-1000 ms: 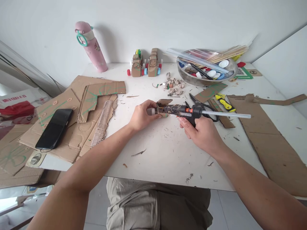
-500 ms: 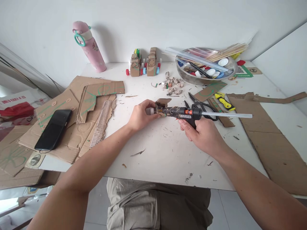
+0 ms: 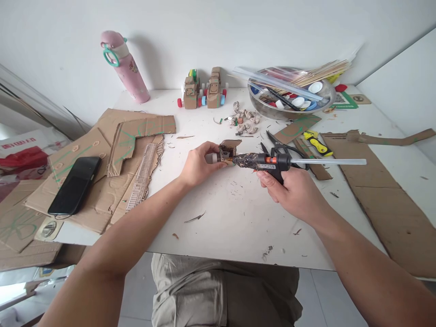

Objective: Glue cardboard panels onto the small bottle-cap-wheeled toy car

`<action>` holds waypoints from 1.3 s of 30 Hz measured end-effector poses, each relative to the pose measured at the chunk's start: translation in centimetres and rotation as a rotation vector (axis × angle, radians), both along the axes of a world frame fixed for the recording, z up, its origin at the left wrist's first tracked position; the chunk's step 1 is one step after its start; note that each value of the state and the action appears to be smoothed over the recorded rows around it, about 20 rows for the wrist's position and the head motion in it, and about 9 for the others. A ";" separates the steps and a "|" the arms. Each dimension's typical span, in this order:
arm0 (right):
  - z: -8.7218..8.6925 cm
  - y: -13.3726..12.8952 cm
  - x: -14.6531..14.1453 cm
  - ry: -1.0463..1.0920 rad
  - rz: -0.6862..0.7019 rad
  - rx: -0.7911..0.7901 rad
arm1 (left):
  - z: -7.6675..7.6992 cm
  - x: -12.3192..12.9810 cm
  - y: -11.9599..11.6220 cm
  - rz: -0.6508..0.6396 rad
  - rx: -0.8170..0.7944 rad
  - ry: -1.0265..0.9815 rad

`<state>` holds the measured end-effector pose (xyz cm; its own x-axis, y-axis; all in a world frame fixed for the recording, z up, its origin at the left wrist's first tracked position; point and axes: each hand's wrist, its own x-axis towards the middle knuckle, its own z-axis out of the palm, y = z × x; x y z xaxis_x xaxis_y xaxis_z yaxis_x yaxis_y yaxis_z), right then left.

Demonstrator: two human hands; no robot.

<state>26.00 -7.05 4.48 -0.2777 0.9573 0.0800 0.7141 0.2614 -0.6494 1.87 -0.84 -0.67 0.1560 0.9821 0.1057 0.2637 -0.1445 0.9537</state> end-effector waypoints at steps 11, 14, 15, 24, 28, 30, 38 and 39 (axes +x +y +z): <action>0.7 0.2 0.7 -0.044 -0.040 0.028 | -0.1 -0.1 0.0 -0.012 0.002 0.002; 0.7 0.2 1.2 -0.050 -0.018 0.016 | -0.1 -0.1 0.0 -0.008 -0.006 0.010; 0.7 0.1 1.4 -0.052 -0.007 0.008 | 0.0 -0.1 0.0 -0.007 -0.007 0.008; 0.7 0.5 2.8 -0.054 0.030 0.005 | 0.3 0.0 -0.2 -0.002 -0.012 0.001; 0.6 0.5 2.6 -0.053 0.015 -0.006 | 0.2 0.0 -0.2 0.004 -0.013 0.004; 0.6 0.5 2.5 -0.048 -0.001 -0.001 | 0.2 0.0 -0.2 0.005 -0.013 0.006; 0.3 0.7 2.1 -0.067 -0.058 0.018 | 0.5 0.0 -0.2 0.004 -0.028 0.009; 0.3 0.7 2.0 -0.071 -0.063 0.023 | 0.5 0.1 -0.2 0.009 -0.031 0.013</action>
